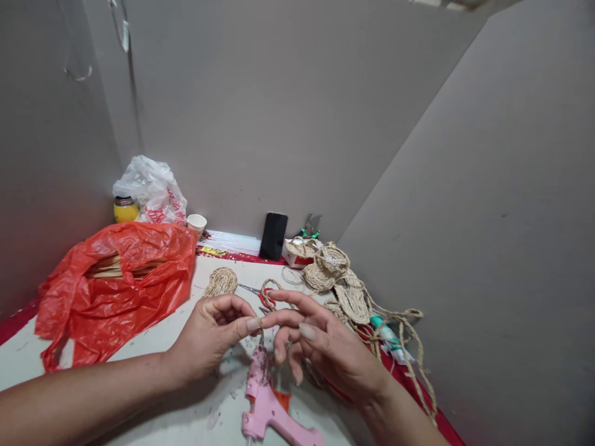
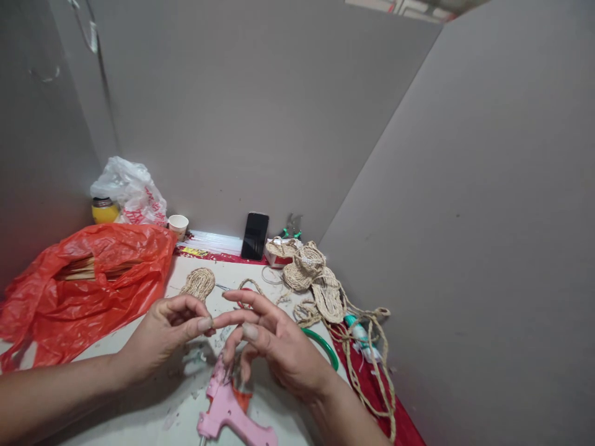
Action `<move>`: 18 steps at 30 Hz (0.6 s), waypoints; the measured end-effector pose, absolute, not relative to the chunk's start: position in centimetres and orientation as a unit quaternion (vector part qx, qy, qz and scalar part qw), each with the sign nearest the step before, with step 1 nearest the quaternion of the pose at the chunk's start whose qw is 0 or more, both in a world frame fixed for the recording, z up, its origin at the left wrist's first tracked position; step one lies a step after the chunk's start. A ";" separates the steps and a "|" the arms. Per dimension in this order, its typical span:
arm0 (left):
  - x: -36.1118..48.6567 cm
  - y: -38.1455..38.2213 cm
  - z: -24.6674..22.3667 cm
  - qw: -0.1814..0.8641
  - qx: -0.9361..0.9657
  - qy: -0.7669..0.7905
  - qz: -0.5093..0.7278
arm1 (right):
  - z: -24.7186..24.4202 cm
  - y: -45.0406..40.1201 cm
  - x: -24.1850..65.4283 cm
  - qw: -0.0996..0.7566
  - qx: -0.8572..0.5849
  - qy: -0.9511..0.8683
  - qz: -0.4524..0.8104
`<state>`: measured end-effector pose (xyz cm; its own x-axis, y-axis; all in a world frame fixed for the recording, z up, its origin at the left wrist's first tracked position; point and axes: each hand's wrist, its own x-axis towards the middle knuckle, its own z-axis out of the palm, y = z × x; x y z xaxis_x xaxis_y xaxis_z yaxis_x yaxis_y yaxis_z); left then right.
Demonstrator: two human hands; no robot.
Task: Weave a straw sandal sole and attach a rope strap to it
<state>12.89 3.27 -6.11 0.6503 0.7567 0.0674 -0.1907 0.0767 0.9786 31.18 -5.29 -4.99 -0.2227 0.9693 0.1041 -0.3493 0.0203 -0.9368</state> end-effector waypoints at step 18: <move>11.0 1.7 -6.2 0.322 0.811 0.005 0.488 | -4.4 -7.1 28.6 0.571 -0.266 -0.402 0.665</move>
